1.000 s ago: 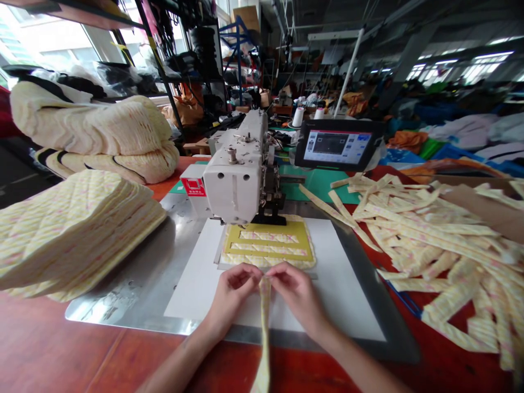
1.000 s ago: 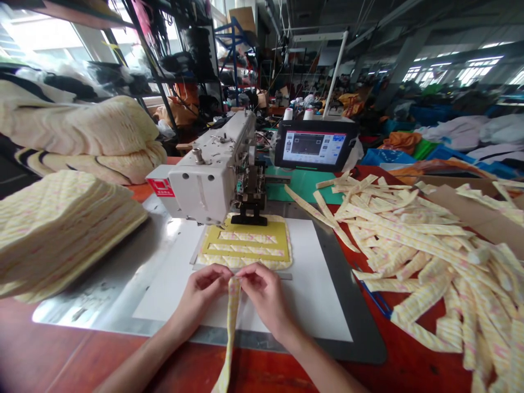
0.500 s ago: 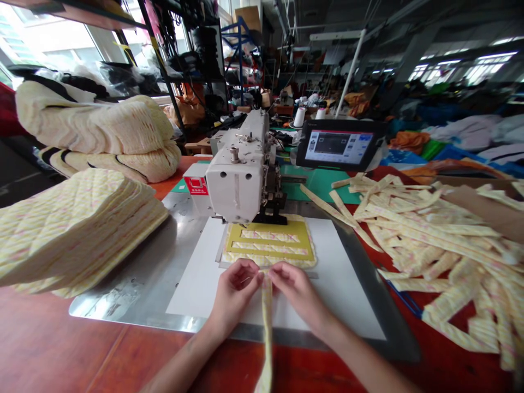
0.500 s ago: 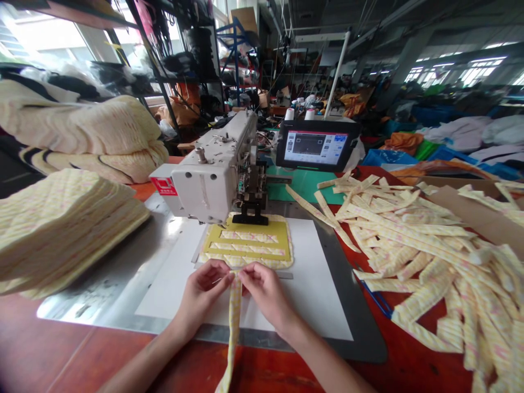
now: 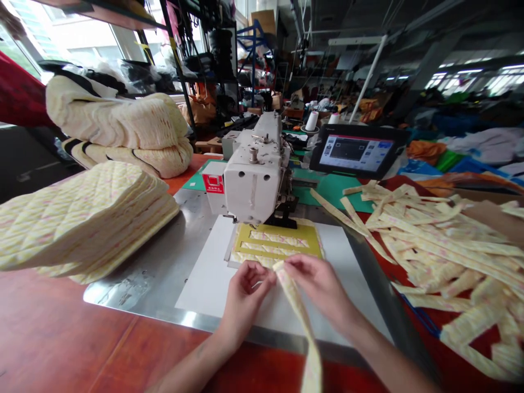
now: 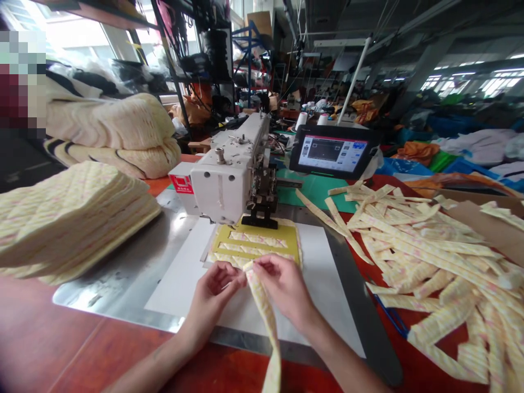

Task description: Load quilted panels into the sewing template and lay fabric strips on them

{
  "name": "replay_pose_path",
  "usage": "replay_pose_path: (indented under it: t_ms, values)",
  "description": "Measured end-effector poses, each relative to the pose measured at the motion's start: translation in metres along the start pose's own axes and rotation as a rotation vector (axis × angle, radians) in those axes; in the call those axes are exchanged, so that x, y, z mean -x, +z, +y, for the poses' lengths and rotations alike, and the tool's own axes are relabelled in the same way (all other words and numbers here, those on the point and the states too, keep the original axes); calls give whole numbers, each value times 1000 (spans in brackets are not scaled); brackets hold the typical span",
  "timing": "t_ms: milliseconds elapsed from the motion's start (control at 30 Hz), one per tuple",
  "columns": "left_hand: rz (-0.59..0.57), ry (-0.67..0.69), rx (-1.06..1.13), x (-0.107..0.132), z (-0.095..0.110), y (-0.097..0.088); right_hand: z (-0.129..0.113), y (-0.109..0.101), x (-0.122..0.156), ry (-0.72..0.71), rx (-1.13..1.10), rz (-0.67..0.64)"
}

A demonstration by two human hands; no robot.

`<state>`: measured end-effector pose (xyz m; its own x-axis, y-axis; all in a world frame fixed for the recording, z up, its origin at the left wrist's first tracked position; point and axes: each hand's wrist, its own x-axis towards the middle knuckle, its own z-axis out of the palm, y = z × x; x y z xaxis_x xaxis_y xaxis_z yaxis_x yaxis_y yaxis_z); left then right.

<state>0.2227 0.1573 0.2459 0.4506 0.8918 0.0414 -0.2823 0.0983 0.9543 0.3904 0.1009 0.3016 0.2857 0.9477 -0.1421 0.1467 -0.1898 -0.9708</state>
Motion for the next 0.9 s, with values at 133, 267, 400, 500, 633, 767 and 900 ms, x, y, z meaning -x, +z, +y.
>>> replay_pose_path:
  t_ms: [133,267,400,500,633,767,900]
  values:
    - [-58,-10,-81,2,9,-12,-40,-23,-21,-621,821,112]
    - [-64,56,-163,1,14,-29,-31,3,-64,-1242,1292,172]
    - [-49,141,-271,0,15,-47,11,33,-109,-1408,1396,155]
    - [-48,167,-343,0,18,-60,29,36,-126,-1350,1411,95]
    - [-40,178,-415,-2,22,-73,34,29,-132,-1261,1383,-14]
    - [-66,187,-461,-5,25,-80,36,29,-131,-1099,1328,-100]
    - [-84,177,-538,-4,29,-86,45,31,-121,-941,1247,-60]
